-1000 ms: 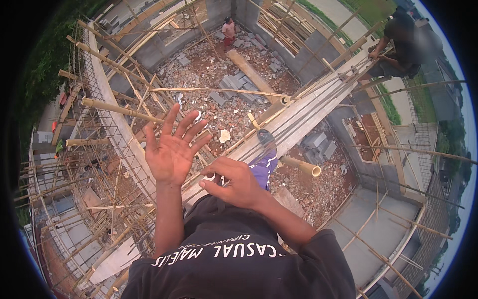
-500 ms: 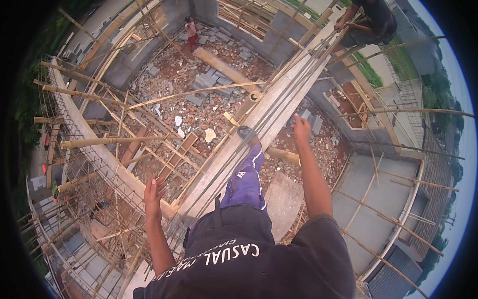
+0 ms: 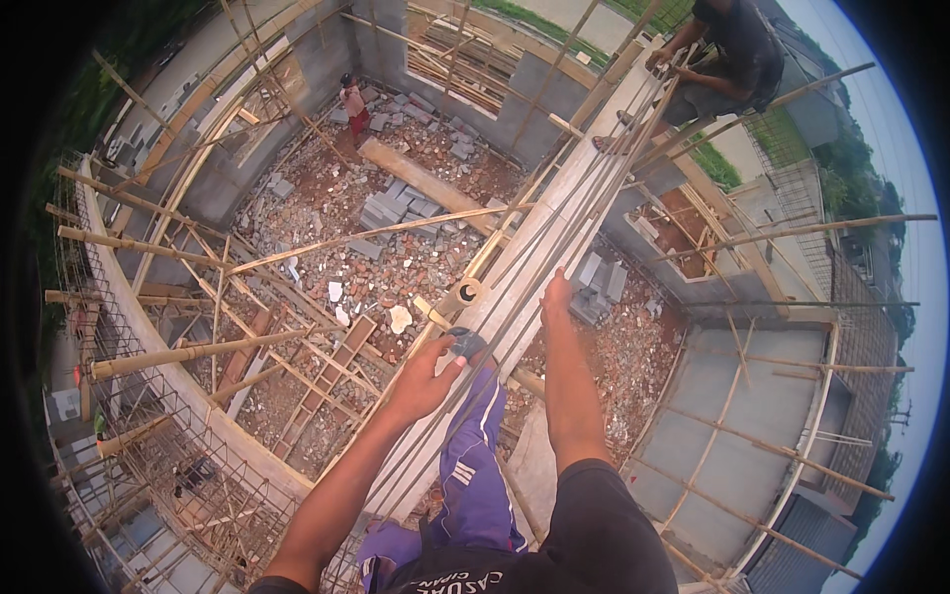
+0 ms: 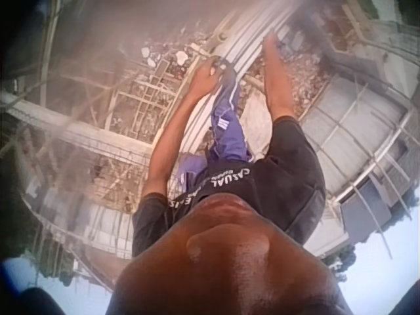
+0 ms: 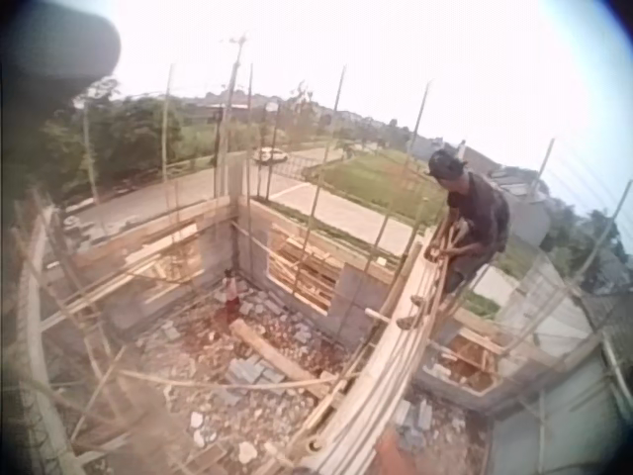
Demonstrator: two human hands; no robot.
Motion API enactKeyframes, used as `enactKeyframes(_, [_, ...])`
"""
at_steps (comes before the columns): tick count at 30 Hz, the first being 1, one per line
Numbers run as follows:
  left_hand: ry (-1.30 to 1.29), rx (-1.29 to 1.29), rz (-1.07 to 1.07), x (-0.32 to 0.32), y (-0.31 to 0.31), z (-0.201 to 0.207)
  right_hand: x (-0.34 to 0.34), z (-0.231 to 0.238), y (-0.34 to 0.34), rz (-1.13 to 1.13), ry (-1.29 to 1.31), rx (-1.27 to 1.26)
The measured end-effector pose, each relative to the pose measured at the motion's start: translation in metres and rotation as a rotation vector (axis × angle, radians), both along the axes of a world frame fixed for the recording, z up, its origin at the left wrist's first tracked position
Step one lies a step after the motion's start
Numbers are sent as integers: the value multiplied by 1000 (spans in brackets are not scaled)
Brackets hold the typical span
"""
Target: The person assembles a rebar cage on a construction site by positioning and tying steel bars together. They repeatedly bend, align, and secure the bars using wire ties while standing on bamboo scaffolding.
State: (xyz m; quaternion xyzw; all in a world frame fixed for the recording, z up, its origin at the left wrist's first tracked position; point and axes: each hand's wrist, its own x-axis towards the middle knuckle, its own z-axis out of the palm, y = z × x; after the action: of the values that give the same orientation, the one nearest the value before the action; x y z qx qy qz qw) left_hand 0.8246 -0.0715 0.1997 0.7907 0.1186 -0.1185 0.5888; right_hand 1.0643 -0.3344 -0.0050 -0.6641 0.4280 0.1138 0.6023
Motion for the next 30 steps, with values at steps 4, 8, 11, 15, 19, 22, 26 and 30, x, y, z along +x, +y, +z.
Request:
enactKeyframes(4, [-143,67,-73,74,-40,-22,16,-30,-15,173,29,-148])
enactKeyframes(8, [-300,406,-57,151,-55,-59,9,-57,17,74,-100,6])
enactKeyframes(11, [-303,649,-61,212,-71,-77,4,-41,20,122,-224,-115])
enactKeyframes(15, [87,318,-186,244,-88,-94,3,-35,9,177,-324,64])
enactKeyframes(19, [117,93,-208,226,-110,-90,-13,-16,4,123,-406,519])
enactKeyframes(22, [59,133,-126,213,-118,-89,-19,25,28,44,-513,520])
enactKeyframes(26, [136,6,-110,220,-122,-74,-18,79,49,-7,-692,342])
enactKeyframes(30, [149,-174,-169,226,-107,-75,-9,102,58,118,-750,67])
